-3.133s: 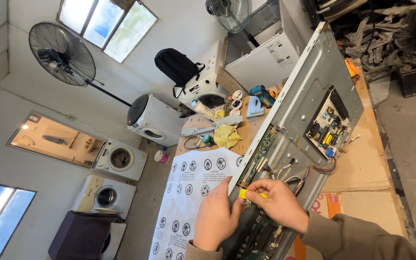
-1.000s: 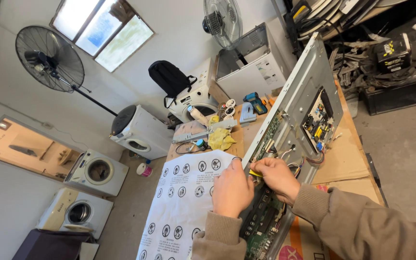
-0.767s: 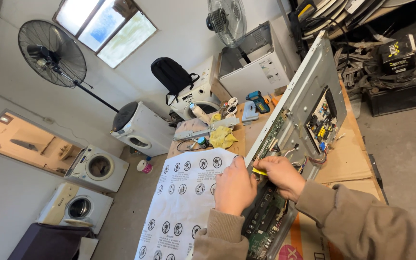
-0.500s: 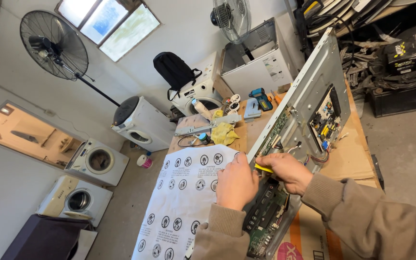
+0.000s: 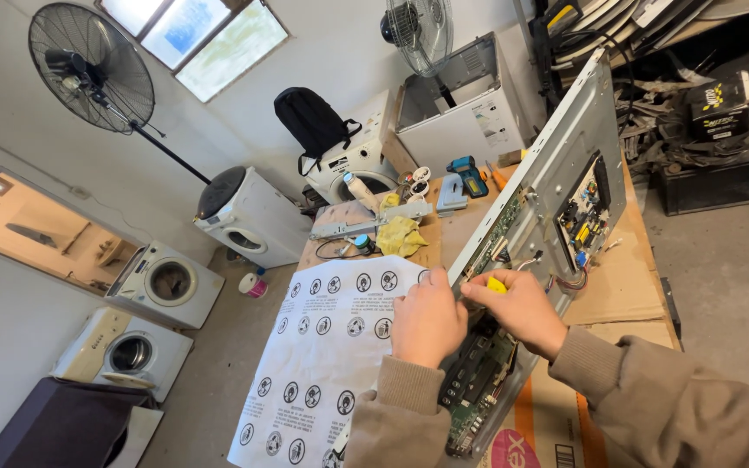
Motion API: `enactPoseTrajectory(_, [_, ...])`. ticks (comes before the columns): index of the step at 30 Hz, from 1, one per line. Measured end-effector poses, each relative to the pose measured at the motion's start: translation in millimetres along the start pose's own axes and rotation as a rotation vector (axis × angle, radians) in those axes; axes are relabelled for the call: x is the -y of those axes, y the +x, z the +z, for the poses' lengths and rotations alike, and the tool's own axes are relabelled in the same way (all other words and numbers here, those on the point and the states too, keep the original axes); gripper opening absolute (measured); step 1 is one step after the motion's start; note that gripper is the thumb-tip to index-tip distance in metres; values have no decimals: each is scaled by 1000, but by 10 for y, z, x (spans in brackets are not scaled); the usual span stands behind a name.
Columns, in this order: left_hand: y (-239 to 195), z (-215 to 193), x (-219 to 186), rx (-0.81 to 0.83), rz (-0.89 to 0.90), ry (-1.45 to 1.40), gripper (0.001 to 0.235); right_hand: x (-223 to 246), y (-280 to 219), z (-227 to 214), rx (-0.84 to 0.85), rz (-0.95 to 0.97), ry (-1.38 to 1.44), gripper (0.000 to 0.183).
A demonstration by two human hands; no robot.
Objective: The person works on the back of a television placed on a workbench, handling the main circuit board and using a small yellow tool to work along the board edge. They then lift and flip the television over and align its white frame bezel onto the screen.
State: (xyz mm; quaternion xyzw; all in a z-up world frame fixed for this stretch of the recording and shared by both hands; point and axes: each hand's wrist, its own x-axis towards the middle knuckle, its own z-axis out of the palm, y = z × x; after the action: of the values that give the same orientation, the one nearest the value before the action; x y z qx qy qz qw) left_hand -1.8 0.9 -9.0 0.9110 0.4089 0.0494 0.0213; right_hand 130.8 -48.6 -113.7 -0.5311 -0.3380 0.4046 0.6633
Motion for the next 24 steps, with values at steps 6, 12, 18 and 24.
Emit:
enactPoseTrajectory(6, [4,23,-9,-20,1,26,36,0,-46,-5,-17,12,28,26])
enactPoseTrajectory(12, [-15,4,-53,-10,2,22,35,-286,175,21,-108,124,168,18])
enactPoseTrajectory(18, [-42,49,-55,-62,25,53,34,-35,140,44,-127,254,291,15])
enactPoseTrajectory(24, [-54,84,-61,-94,35,54,37,110,161,14,-138,403,263,12])
